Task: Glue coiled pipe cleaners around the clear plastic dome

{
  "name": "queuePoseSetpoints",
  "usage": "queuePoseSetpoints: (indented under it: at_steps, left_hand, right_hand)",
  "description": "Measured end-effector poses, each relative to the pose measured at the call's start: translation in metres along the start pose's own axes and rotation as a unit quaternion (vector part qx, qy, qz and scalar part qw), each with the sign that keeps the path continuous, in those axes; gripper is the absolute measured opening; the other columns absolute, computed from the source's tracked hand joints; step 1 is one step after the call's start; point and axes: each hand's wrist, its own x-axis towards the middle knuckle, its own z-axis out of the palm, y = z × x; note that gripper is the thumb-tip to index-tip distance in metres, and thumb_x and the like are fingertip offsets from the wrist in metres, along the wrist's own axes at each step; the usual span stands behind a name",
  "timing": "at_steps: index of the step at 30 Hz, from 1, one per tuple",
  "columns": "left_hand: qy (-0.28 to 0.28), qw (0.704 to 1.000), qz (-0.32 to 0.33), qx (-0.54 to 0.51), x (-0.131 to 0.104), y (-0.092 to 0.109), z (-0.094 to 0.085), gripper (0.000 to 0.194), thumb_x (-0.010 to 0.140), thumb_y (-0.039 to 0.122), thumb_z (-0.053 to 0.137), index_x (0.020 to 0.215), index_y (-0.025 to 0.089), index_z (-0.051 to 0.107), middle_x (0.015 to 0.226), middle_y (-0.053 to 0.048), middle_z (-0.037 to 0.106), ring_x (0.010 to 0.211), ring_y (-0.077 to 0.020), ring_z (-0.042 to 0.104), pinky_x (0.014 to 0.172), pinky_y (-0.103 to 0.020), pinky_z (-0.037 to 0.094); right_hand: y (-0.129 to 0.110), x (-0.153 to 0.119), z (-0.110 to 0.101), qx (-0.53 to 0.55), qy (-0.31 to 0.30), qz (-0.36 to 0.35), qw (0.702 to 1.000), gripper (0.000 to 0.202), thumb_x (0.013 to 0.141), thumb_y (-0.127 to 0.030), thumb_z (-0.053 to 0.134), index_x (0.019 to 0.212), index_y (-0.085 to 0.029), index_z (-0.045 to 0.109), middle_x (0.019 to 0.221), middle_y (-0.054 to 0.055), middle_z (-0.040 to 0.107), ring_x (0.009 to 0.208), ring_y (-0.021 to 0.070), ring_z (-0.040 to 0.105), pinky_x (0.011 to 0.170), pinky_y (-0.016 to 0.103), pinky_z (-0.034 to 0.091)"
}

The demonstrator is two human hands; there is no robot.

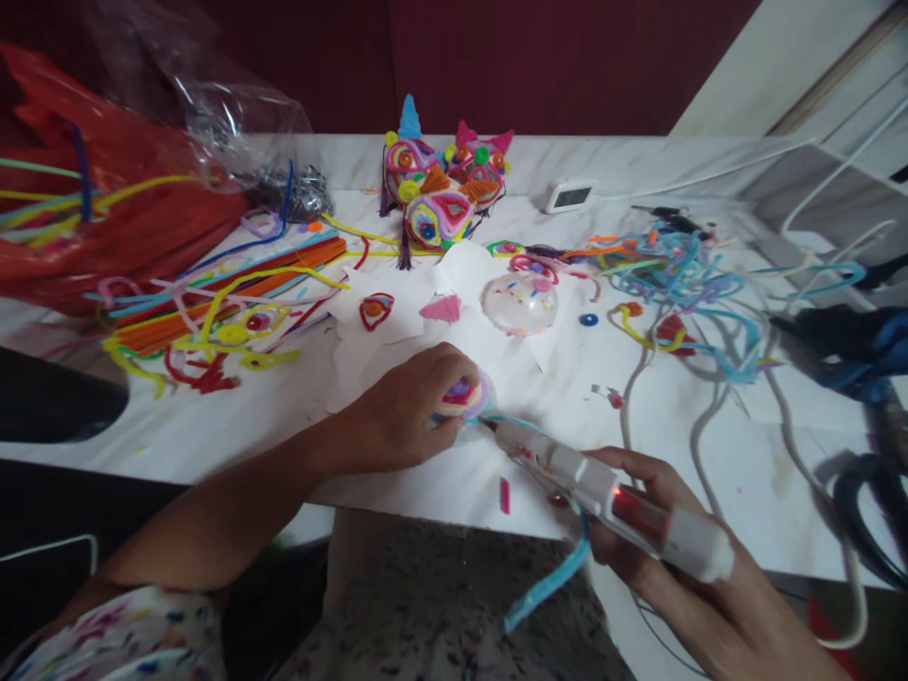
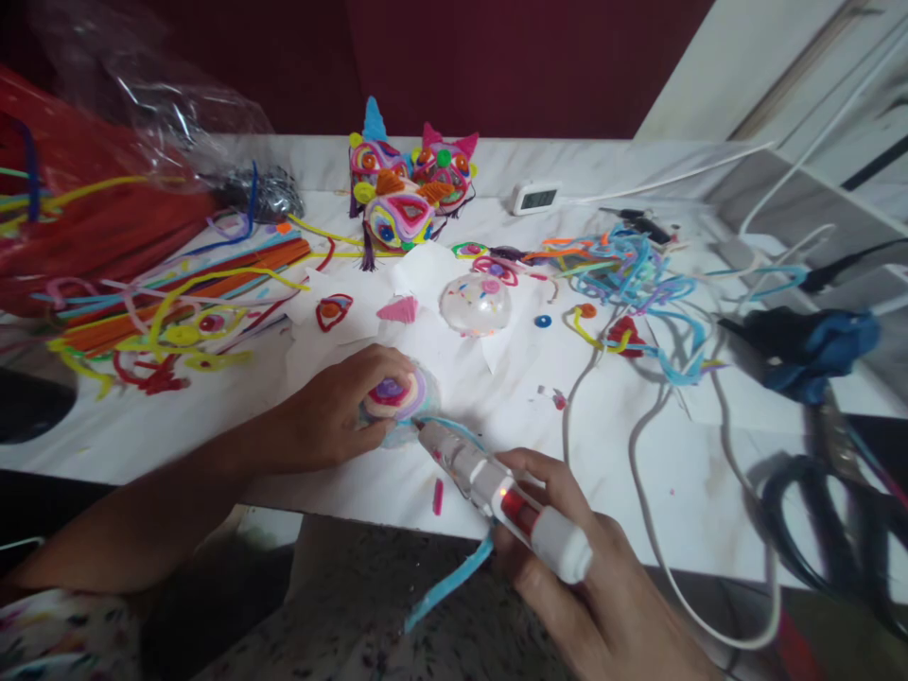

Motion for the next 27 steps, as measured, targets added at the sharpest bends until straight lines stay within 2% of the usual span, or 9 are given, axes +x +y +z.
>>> queuePoseSetpoints:
  at_steps: [4,7,11,20,27]
  left_hand:
    - [-0.003,1.0,-0.003,-0.005,0.0,0.001,0.0,0.04,0.06,0.009,0.056,0.096,0.023,0.044,0.102,0.0,0.053,0.095,-0.0162,0.052,0.084,-0.029,0.044]
    - [-0.005,1.0,-0.008,-0.008,0.0,0.001,0.0,0.041,0.06,0.009,0.057,0.097,0.023,0.044,0.103,0.0,0.053,0.096,-0.0155,0.052,0.085,-0.028,0.043]
    - [-0.007,1.0,-0.012,-0.007,0.0,0.001,0.0,0.041,0.06,0.01,0.058,0.097,0.023,0.044,0.103,0.001,0.053,0.096,-0.0156,0.052,0.085,-0.028,0.043]
    - [0.0,1.0,-0.008,0.003,-0.001,-0.001,0.001,0.044,0.061,0.012,0.057,0.101,0.025,0.043,0.105,0.0,0.053,0.096,-0.0177,0.053,0.084,-0.03,0.044]
    - [-0.003,1.0,-0.012,0.002,0.0,0.0,0.0,0.043,0.063,0.014,0.059,0.102,0.024,0.043,0.104,0.0,0.053,0.094,-0.0171,0.053,0.083,-0.03,0.044]
  right_hand:
    - [0.004,-0.002,0.005,-0.005,0.017,-0.018,1.0,0.04,0.12,-0.05,0.07,0.156,-0.033,0.071,0.133,0.009,0.09,0.105,0.0256,0.092,0.08,0.026,0.075]
    - [0.001,-0.003,0.008,-0.01,0.035,-0.042,0.998,0.034,0.121,-0.047,0.069,0.153,-0.035,0.07,0.137,0.009,0.09,0.103,0.0234,0.092,0.077,0.022,0.073]
    - [-0.011,0.001,0.013,0.002,0.051,-0.054,0.997,0.026,0.124,-0.044,0.064,0.148,-0.037,0.068,0.123,0.005,0.09,0.088,0.0183,0.09,0.069,0.017,0.068]
    - [-0.026,0.008,0.012,0.005,0.071,-0.072,0.995,0.017,0.125,-0.045,0.062,0.139,-0.036,0.068,0.101,-0.002,0.085,0.074,0.0151,0.084,0.069,0.017,0.067]
    - [-0.026,0.008,0.013,0.024,0.066,-0.027,0.997,0.025,0.123,-0.053,0.062,0.131,-0.032,0.071,0.105,0.003,0.085,0.075,0.0182,0.082,0.062,0.021,0.065]
